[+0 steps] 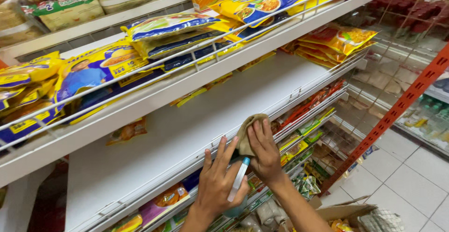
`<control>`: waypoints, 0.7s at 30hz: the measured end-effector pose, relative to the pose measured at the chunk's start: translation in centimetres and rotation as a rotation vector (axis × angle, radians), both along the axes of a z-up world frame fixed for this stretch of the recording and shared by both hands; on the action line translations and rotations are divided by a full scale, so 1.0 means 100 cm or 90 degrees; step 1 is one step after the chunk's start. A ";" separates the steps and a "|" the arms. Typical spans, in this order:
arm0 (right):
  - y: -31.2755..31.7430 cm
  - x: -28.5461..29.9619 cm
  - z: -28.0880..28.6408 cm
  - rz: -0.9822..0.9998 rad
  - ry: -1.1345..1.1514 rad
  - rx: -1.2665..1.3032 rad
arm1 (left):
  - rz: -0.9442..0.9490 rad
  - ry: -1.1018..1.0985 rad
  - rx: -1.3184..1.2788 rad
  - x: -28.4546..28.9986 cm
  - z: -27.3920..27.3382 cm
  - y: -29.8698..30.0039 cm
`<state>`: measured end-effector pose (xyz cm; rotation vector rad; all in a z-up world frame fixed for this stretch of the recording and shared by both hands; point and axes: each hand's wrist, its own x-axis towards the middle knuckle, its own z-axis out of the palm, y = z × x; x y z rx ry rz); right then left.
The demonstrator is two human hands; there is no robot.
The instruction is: The person cleans the white shelves in a store by spraying a liquid from a blue bottle and wiping the surfaces with a cloth, moving items aside as they work.
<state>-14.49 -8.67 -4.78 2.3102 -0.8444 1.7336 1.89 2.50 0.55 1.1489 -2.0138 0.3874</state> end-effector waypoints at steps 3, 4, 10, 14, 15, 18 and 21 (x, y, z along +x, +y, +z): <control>-0.029 -0.024 -0.003 -0.061 0.027 -0.060 | -0.013 0.004 0.018 -0.010 -0.002 -0.013; -0.041 -0.032 -0.002 -0.097 0.024 -0.078 | -0.016 -0.001 0.022 -0.013 -0.001 -0.018; -0.089 -0.064 0.008 -0.228 -0.171 0.095 | -0.016 -0.027 0.033 -0.034 0.000 -0.043; -0.077 -0.059 0.013 -0.172 -0.185 0.057 | -0.027 -0.036 0.023 -0.045 0.001 -0.057; -0.068 -0.051 0.009 -0.127 -0.147 0.041 | -0.030 -0.038 0.013 -0.047 0.001 -0.062; -0.058 -0.047 -0.008 -0.009 -0.021 -0.042 | -0.025 -0.044 0.016 -0.053 -0.003 -0.076; -0.095 -0.069 -0.015 -0.059 0.009 -0.072 | -0.033 -0.033 0.048 -0.059 -0.006 -0.081</control>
